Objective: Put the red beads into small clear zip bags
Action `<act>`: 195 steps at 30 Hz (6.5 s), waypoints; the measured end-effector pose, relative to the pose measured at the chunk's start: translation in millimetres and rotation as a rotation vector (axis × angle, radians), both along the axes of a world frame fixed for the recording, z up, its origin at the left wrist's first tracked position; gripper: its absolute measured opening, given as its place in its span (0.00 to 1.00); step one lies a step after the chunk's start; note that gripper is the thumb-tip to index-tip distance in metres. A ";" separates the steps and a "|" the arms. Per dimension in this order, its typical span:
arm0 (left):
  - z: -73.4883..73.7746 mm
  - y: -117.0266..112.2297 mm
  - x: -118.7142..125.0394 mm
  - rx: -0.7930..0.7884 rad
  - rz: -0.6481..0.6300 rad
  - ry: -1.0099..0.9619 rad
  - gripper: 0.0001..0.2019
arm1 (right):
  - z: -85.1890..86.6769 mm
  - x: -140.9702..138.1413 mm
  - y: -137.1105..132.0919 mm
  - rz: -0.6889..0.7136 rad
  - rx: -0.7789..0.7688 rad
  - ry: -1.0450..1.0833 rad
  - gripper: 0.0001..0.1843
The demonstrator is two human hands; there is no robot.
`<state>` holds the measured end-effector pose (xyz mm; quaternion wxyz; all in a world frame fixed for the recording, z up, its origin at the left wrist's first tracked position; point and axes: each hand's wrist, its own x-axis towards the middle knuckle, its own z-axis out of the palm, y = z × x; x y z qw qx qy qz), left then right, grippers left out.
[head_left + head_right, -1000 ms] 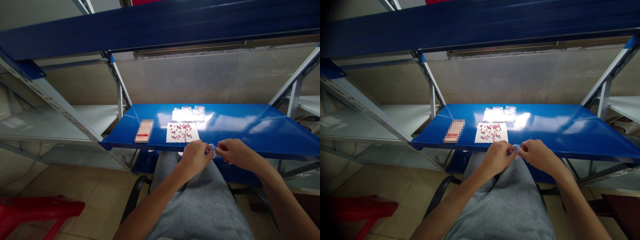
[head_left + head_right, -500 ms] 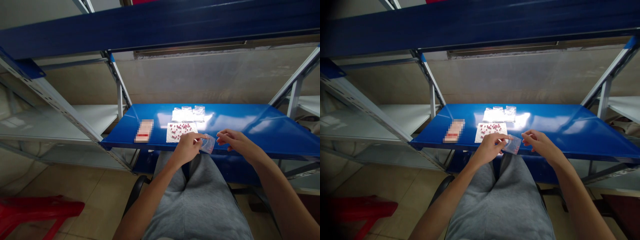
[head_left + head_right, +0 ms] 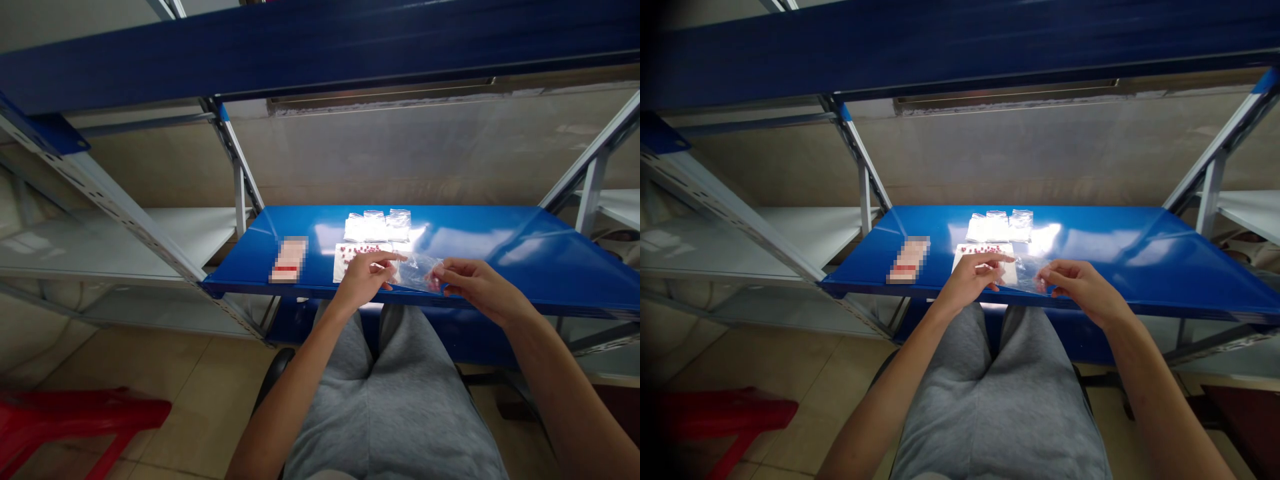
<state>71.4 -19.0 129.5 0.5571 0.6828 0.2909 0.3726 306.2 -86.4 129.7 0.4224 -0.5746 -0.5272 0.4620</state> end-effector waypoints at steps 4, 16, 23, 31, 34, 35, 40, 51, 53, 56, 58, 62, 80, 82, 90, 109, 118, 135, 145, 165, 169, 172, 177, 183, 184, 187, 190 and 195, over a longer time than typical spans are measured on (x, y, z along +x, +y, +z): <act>-1.2 0.1 1.7 -0.022 -0.005 -0.004 0.14 | -2.0 4.3 0.5 -0.064 0.039 -0.074 0.24; -6.3 2.1 3.7 -0.027 -0.037 -0.087 0.14 | -13.5 -2.7 4.2 -0.133 0.010 0.146 0.28; -9.6 5.2 3.9 0.000 -0.033 -0.072 0.14 | -18.9 -12.7 6.0 0.000 -0.113 0.298 0.25; -8.7 4.8 5.0 -0.014 0.015 -0.062 0.15 | -19.3 -12.5 6.9 -0.041 -0.073 0.349 0.20; -10.5 4.4 6.7 -0.008 0.017 -0.068 0.15 | -23.2 -12.8 7.8 -0.042 -0.094 0.372 0.21; -11.1 4.4 7.2 -0.007 0.018 -0.066 0.15 | -25.1 -13.6 8.5 -0.046 -0.091 0.382 0.21; -14.7 6.5 9.3 0.000 0.024 -0.042 0.15 | -33.3 -19.1 12.3 -0.117 -0.046 0.423 0.24; -15.2 53.3 -6.3 0.122 0.141 0.253 0.06 | -17.5 6.0 37.5 -0.119 -0.086 0.210 0.25; -7.0 69.6 -7.5 0.216 0.172 0.337 0.09 | -7.8 11.1 48.3 -0.077 -0.107 0.085 0.24; 1.0 90.8 2.7 0.330 0.058 0.447 0.14 | 6.8 10.5 65.0 -0.022 -0.094 -0.117 0.20; 0.5 101.1 15.1 0.379 -0.027 0.514 0.15 | 15.1 4.5 75.2 -0.013 -0.082 -0.282 0.16; -11.1 113.7 36.1 0.378 -0.097 0.544 0.18 | 27.7 -12.5 91.0 0.025 -0.062 -0.642 0.09; -38.3 125.5 31.7 0.354 -0.195 0.392 0.10 | 36.2 -45.5 110.3 0.170 0.022 -1.098 0.07; -38.1 124.1 30.2 0.352 -0.191 0.381 0.10 | 36.5 -47.6 110.7 0.185 0.022 -1.091 0.08; -37.8 123.9 27.3 0.384 -0.184 0.381 0.08 | 38.0 -53.9 109.1 0.234 -0.043 -1.075 0.06; -27.3 121.4 29.3 0.467 -0.174 0.483 0.11 | 31.2 -43.3 74.6 0.016 0.041 -0.767 0.16; -26.8 121.6 32.3 0.492 -0.195 0.500 0.12 | 22.5 -33.4 56.0 -0.095 0.180 -0.733 0.14; -24.2 120.9 31.6 0.572 -0.194 0.547 0.12 | 7.9 -39.7 63.0 -0.139 0.370 -1.024 0.12; -23.7 118.9 30.3 0.550 -0.173 0.561 0.11 | -24.1 -38.9 55.1 -0.145 0.141 -0.717 0.17; -20.2 116.1 30.8 0.543 -0.148 0.589 0.13 | -60.0 -46.4 59.2 -0.190 0.229 -0.803 0.11; -19.9 113.8 30.5 0.520 -0.151 0.588 0.13 | -58.7 -47.1 57.9 -0.201 0.186 -0.747 0.09; -21.6 112.9 30.9 0.528 -0.134 0.589 0.12 | -57.2 -48.7 56.2 -0.236 0.198 -0.722 0.09; -23.6 112.3 30.2 0.451 -0.092 0.547 0.18 | -55.6 -52.2 53.5 -0.277 0.216 -0.630 0.08; -18.9 100.7 23.9 0.382 0.033 0.518 0.17 | -53.8 -48.7 51.5 -0.378 0.229 -0.499 0.13; -18.7 97.0 23.6 0.352 0.070 0.511 0.17 | -53.4 -48.0 51.2 -0.400 0.236 -0.447 0.15; -21.8 83.0 26.9 0.163 0.117 0.438 0.21 | -52.0 -49.6 49.4 -0.445 0.270 -0.180 0.21; -29.6 67.0 36.2 -0.048 0.023 0.277 0.22 | -51.0 -55.9 45.5 -0.442 0.282 0.091 0.24; -37.8 52.9 51.3 -0.054 0.009 0.065 0.04 | -55.4 -52.2 37.2 -0.363 0.243 0.131 0.26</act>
